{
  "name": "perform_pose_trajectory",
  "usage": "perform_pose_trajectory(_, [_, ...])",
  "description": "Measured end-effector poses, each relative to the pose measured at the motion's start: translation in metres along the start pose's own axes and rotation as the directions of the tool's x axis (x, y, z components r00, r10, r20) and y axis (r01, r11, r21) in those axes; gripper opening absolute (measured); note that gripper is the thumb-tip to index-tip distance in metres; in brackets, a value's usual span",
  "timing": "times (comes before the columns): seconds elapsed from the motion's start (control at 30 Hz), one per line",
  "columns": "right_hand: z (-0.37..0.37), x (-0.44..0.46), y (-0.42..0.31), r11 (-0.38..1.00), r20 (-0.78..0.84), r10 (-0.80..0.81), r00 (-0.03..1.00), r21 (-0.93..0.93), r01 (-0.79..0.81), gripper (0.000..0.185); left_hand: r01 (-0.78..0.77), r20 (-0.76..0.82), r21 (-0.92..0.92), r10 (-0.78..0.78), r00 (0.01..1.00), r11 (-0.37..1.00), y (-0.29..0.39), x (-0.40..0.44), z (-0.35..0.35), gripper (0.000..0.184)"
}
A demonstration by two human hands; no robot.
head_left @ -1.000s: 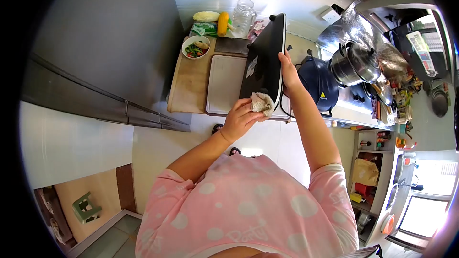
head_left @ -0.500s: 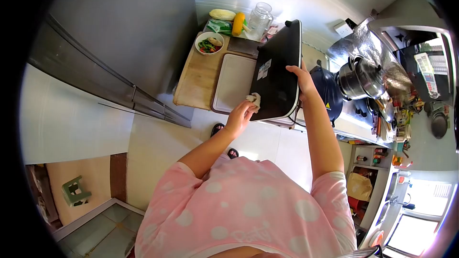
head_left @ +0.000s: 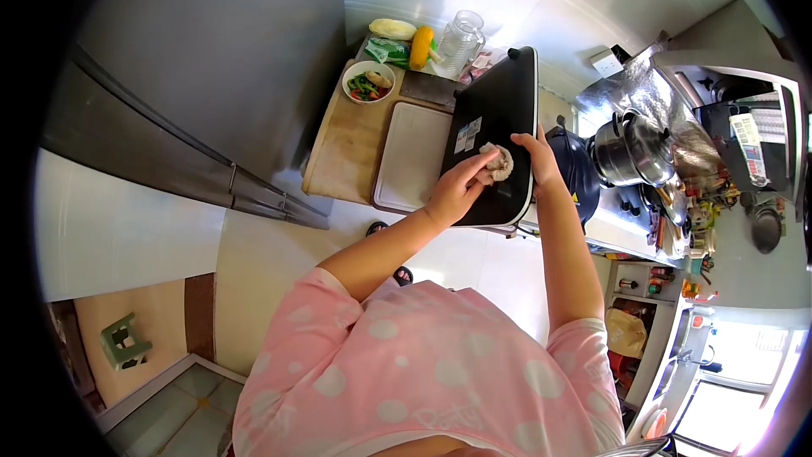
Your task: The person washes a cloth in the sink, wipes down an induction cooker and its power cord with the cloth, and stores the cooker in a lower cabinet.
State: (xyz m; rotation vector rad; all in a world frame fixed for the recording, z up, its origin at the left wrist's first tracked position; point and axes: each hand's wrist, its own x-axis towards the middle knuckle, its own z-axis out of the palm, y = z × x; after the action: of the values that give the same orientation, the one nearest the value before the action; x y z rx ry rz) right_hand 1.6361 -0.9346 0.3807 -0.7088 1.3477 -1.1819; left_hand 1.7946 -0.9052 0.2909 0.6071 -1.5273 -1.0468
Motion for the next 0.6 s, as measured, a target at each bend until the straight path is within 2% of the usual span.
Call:
perform_pose_trajectory(0.1, [-0.008,0.004,0.004,1.000,-0.013,-0.003,1.000,-0.007,0.003,0.051,-0.163,0.080,0.149,0.153,0.985,0.975,-0.003,0.025,0.001,0.035])
perform_pose_trajectory(0.17, [-0.013,0.003,0.004,0.999,-0.014,-0.011,1.000,-0.031,0.010,0.048,-0.180,0.060,0.113,0.175,0.983,0.977,0.006,0.041,0.005,0.032])
perform_pose_trajectory(0.2, [-0.016,0.005,0.004,1.000,-0.002,-0.019,1.000,-0.002,0.019,0.047,-0.189,0.052,0.095,0.184,0.982,0.977,0.007,0.047,0.008,0.030])
perform_pose_trajectory(0.23, [-0.020,0.008,0.008,0.999,0.010,-0.028,1.000,0.029,0.027,0.046,-0.234,0.046,0.152,0.230,0.972,0.960,0.005,0.052,0.010,0.030])
perform_pose_trajectory(0.3, [-0.022,0.009,0.013,0.997,0.044,-0.047,0.998,0.056,0.045,0.042,-0.221,0.079,0.102,0.213,0.974,0.970,-0.002,0.052,0.014,0.030])
perform_pose_trajectory(0.4, [-0.015,0.000,0.003,0.994,-0.038,0.070,0.997,0.090,-0.066,0.043,-0.263,0.151,0.081,0.249,0.957,0.961,-0.003,0.047,0.009,0.027])
perform_pose_trajectory(0.43, [-0.016,-0.001,0.003,0.995,-0.006,0.052,0.999,0.090,-0.051,0.045,-0.286,0.180,0.082,0.268,0.946,0.955,0.001,0.042,0.004,0.025])
perform_pose_trajectory(0.53, [-0.024,0.003,0.008,0.989,0.040,0.003,0.999,0.150,-0.009,0.046,-0.152,0.175,-0.029,0.155,0.972,0.988,-0.010,0.013,0.000,0.021])
perform_pose_trajectory(0.57, [-0.023,0.000,0.006,0.985,0.032,0.007,0.999,0.174,-0.013,0.049,-0.089,0.175,-0.034,0.093,0.980,0.995,-0.023,0.000,-0.002,0.028])
perform_pose_trajectory(0.6, [-0.023,0.000,0.005,0.982,0.022,0.016,1.000,0.189,-0.019,0.049,-0.095,0.177,-0.002,0.093,0.980,0.996,-0.034,-0.009,-0.006,0.028])
